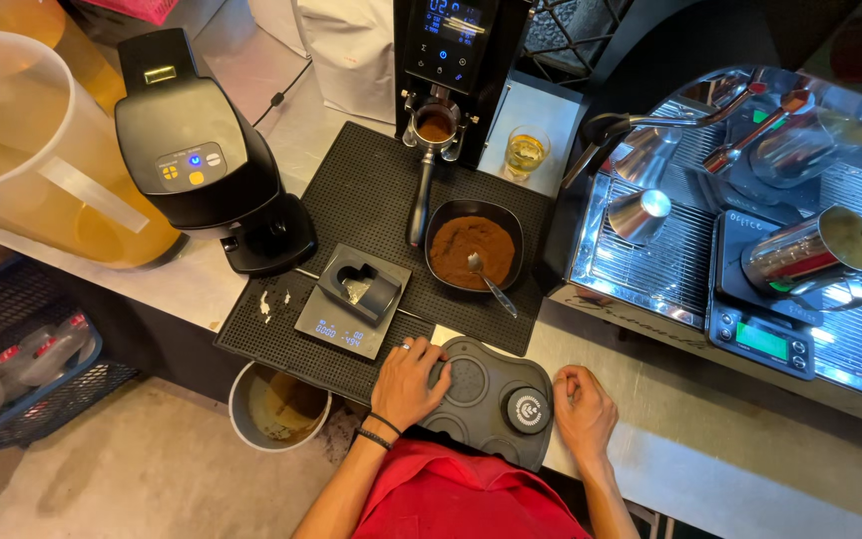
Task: The person prepares an espresso shot by dosing ground coffee into a portafilter, tamping it, and locking it into the espresso machine. The process is repeated for a second shot.
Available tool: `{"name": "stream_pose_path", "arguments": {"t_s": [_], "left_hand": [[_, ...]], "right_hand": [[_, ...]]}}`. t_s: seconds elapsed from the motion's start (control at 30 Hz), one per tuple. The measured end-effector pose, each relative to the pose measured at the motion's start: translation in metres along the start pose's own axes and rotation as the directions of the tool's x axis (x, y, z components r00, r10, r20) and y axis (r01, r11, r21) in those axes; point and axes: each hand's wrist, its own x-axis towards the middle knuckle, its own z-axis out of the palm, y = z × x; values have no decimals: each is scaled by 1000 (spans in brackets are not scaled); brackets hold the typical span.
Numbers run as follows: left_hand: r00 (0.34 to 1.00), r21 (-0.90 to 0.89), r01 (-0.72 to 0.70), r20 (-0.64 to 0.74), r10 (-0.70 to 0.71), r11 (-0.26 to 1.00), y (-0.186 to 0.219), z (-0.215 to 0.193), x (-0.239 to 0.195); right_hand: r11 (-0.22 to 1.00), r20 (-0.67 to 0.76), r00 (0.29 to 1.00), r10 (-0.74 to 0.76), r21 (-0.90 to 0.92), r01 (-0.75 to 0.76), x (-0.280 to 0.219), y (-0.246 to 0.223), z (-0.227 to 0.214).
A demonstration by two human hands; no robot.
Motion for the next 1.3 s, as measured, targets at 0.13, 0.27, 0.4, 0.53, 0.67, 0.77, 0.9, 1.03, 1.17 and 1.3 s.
{"name": "stream_pose_path", "arguments": {"t_s": [0.13,0.27,0.4,0.53,0.67,0.77,0.9,1.03,1.17,1.3], "left_hand": [[1000,-12,-11,-1,11,1000,-2,3,-2],[1000,-4,-14,-2,14,1000,-1,1,-1],[1000,-3,-12,-8,12,1000,-1,1,-1],[1000,5,-25,-12,25,1000,-1,1,-1],[1000,-1,-10,-2,10,1000,-2,3,-1],[1000,-7,-11,-11,11,1000,-2,4,-2],[1000,-1,-19,-19,19,1000,-5,9,-3],[1000,5,-17,-3,17,1000,-4,6,-3],[1000,-4,-20,0,20,1000,-3,5,-2],[1000,-11,-16,-8,16,1000,-4,7,-4]], "right_hand": [[1000,-16,1000,-20,10,20,0,0,0],[1000,-4,1000,-13,12,13,0,0,0],[1000,1,1000,-7,15,7,0,-1,-1],[1000,7,1000,11,16,-11,0,1,0],[1000,6,1000,0,19,-1,0,2,1],[1000,14,1000,12,11,-12,0,1,0],[999,-15,1000,-16,28,16,-1,0,-1],[1000,-13,1000,-14,21,14,0,0,0],[999,-13,1000,-23,23,23,-1,-1,-2],[999,27,1000,-2,38,1,-1,4,-1]]}}
